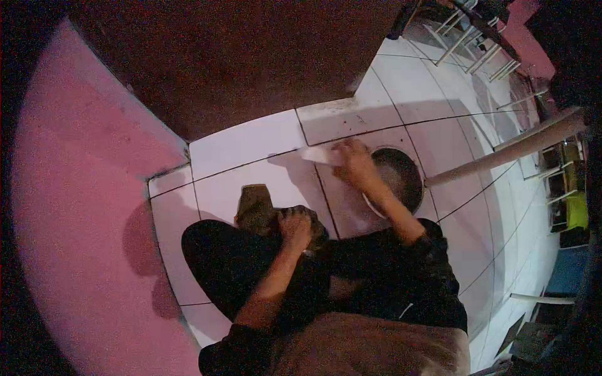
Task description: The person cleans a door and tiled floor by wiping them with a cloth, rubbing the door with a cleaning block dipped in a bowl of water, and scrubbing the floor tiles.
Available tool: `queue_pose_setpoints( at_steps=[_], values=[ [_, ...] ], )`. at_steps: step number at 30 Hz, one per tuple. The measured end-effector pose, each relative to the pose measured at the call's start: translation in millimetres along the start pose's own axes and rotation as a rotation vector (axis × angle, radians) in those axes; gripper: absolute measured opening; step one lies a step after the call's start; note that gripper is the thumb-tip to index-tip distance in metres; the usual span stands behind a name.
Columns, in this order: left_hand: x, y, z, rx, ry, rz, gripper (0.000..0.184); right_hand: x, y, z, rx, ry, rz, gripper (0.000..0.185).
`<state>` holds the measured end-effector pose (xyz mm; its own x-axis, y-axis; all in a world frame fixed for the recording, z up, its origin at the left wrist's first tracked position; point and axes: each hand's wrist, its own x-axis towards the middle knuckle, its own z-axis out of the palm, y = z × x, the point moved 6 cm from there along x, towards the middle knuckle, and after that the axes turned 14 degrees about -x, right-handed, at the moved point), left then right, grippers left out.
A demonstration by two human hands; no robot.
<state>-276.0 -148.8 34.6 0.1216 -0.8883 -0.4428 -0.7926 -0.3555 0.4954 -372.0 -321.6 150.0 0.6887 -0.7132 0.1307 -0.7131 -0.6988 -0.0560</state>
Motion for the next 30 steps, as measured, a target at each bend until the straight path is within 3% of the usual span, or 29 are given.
queue_pose_setpoints(
  at_steps=[1, 3, 6, 9, 12, 17, 23, 27, 30],
  values=[
    [-0.9, 0.2, -2.6, 0.009, 0.069, 0.05, 0.035, -12.8, 28.3, -7.9, 0.068, 0.073, 0.048, 0.052],
    [-1.6, 4.4, -6.9, 0.002, 0.208, 0.146, 0.036, -34.7, 51.4, -73.0, 0.104, -0.014, 0.18, 0.048],
    [7.6, 10.8, 3.6, -0.035, 0.343, 0.233, 0.04, -66.7, 106.7, -82.9, -0.066, -0.142, 0.34, 0.048],
    [12.0, 30.8, 9.7, -0.103, 0.449, 0.391, 0.048, -103.3, 149.7, -53.0, -0.113, -0.067, 0.35, 0.05],
    [11.3, 35.6, 5.2, -0.028, 0.549, 0.361, 0.054, -122.9, 157.4, -29.2, -0.173, 0.05, 0.3, 0.051],
    [16.6, 23.5, 10.5, -0.027, 0.63, 0.31, 0.056, -132.6, 178.2, 37.9, -0.149, 0.03, 0.329, 0.048],
    [23.9, 23.3, 7.7, -0.063, 0.586, 0.23, 0.063, -129.0, 169.5, 44.1, -0.147, 0.034, 0.425, 0.047],
    [40.3, 13.9, -7.2, -0.124, 0.725, 0.026, 0.064, -112.1, 150.9, -0.9, 0.047, 0.167, 0.464, 0.049],
    [52.2, 5.2, -8.1, -0.136, 0.783, -0.071, 0.065, -116.0, 153.7, -0.7, -0.037, 0.07, 0.559, 0.052]
  ],
)
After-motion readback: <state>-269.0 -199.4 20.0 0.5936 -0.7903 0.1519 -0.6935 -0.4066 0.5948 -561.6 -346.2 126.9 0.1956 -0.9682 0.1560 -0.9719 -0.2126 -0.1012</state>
